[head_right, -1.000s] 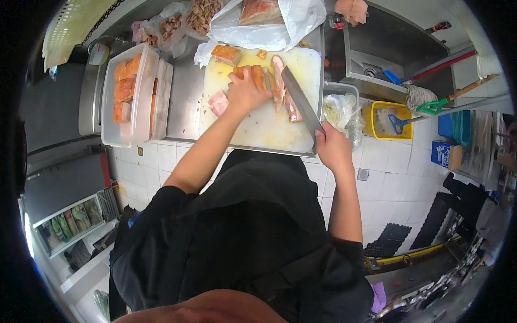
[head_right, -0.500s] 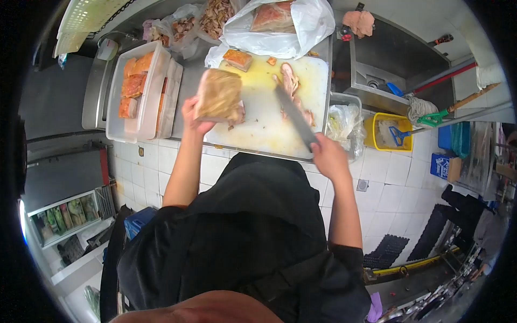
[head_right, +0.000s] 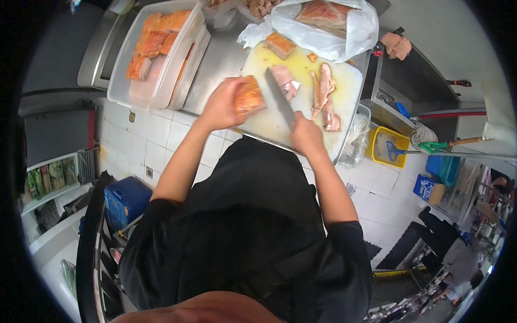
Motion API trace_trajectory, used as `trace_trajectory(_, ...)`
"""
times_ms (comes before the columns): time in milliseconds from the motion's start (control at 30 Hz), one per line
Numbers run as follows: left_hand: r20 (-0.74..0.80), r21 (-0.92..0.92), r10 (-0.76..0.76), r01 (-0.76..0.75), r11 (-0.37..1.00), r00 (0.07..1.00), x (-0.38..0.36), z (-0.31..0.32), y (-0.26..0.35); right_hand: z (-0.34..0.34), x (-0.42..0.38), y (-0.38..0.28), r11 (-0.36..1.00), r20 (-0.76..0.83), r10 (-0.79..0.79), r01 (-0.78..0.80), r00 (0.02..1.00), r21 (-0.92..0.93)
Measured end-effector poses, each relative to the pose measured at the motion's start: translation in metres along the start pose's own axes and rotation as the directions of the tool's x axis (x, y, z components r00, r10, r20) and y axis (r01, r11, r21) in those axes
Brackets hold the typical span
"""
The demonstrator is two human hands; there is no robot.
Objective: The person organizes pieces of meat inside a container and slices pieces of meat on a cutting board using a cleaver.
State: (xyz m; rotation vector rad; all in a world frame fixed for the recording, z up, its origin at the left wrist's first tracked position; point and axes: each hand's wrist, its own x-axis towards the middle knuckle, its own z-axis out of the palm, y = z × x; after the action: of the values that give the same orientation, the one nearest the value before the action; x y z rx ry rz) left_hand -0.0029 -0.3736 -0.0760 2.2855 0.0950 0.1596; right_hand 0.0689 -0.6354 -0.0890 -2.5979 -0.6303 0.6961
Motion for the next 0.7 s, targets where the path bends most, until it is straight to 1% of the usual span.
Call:
trace_trajectory(33, 0.095, 0.256, 0.048, -0.071, 0.964, 0.994, 0.000, 0.010, -0.004, -0.004, -0.007, 0.002, 1.000, -0.027, -0.008, 0.009, 1.000, 0.026)
trace_trajectory(67, 0.101, 0.241, 0.040, -0.063, 0.968, 0.994, -0.005, 0.017, -0.006, -0.008, -0.013, 0.001, 0.998, -0.057, -0.011, 0.014, 0.998, 0.053)
trace_trajectory(133, 0.053, 0.235, 0.092, -0.102, 0.967, 0.994, -0.008, 0.024, -0.009, -0.018, -0.026, -0.015, 0.998, -0.062, 0.018, -0.014, 0.998, 0.061)
trace_trajectory(167, -0.006, 0.137, 0.055, -0.053, 0.989, 0.998, -0.010, 0.023, -0.014, -0.024, -0.031, -0.022, 0.997, -0.076, 0.039, -0.033, 0.996, 0.075)
trace_trajectory(200, 0.016, 0.120, 0.061, -0.063, 0.991, 0.998, -0.015, 0.023, -0.024, -0.028, -0.036, -0.030, 0.995, -0.075, 0.068, -0.063, 0.995, 0.076)
trace_trajectory(267, -0.198, -0.022, -0.056, 0.052, 0.998, 0.979, -0.021, 0.021, -0.046, -0.030, -0.038, -0.056, 0.999, -0.066, -0.004, 0.006, 0.998, 0.036)
trace_trajectory(300, -0.225, -0.023, -0.049, 0.045, 0.999, 0.973, -0.020, 0.020, -0.050, -0.031, -0.036, -0.071, 1.000, -0.026, 0.006, -0.006, 1.000, 0.020)
trace_trajectory(333, -0.208, -0.029, -0.043, 0.038, 0.999, 0.977, -0.018, 0.022, -0.052, -0.026, -0.032, -0.079, 0.999, -0.029, 0.025, -0.025, 0.999, 0.025)
trace_trajectory(400, -0.175, 0.024, 0.050, -0.047, 0.999, 0.983, -0.010, 0.029, -0.049, -0.019, -0.026, -0.092, 0.997, 0.018, -0.004, 0.006, 1.000, -0.077)
trace_trajectory(433, -0.170, 0.017, 0.057, -0.055, 0.998, 0.984, -0.006, 0.032, -0.046, -0.017, -0.026, -0.098, 0.996, 0.010, -0.027, 0.028, 1.000, -0.085)
trace_trajectory(500, -0.202, 0.159, 0.103, -0.071, 0.985, 0.974, 0.000, 0.039, -0.040, -0.018, -0.025, -0.104, 0.994, 0.011, -0.019, 0.020, 1.000, -0.105)
trace_trajectory(533, -0.197, 0.153, 0.101, -0.071, 0.986, 0.975, 0.000, 0.042, -0.041, -0.019, -0.026, -0.105, 0.992, 0.017, -0.023, 0.025, 1.000, -0.123)
trace_trajectory(600, -0.246, 0.240, 0.143, -0.083, 0.967, 0.959, 0.003, 0.047, -0.045, -0.022, -0.030, -0.108, 0.990, 0.020, -0.035, 0.038, 0.999, -0.139)
trace_trajectory(700, -0.236, 0.247, 0.128, -0.068, 0.966, 0.963, 0.001, 0.049, -0.047, -0.022, -0.034, -0.108, 0.986, 0.035, -0.056, 0.061, 0.998, -0.153)
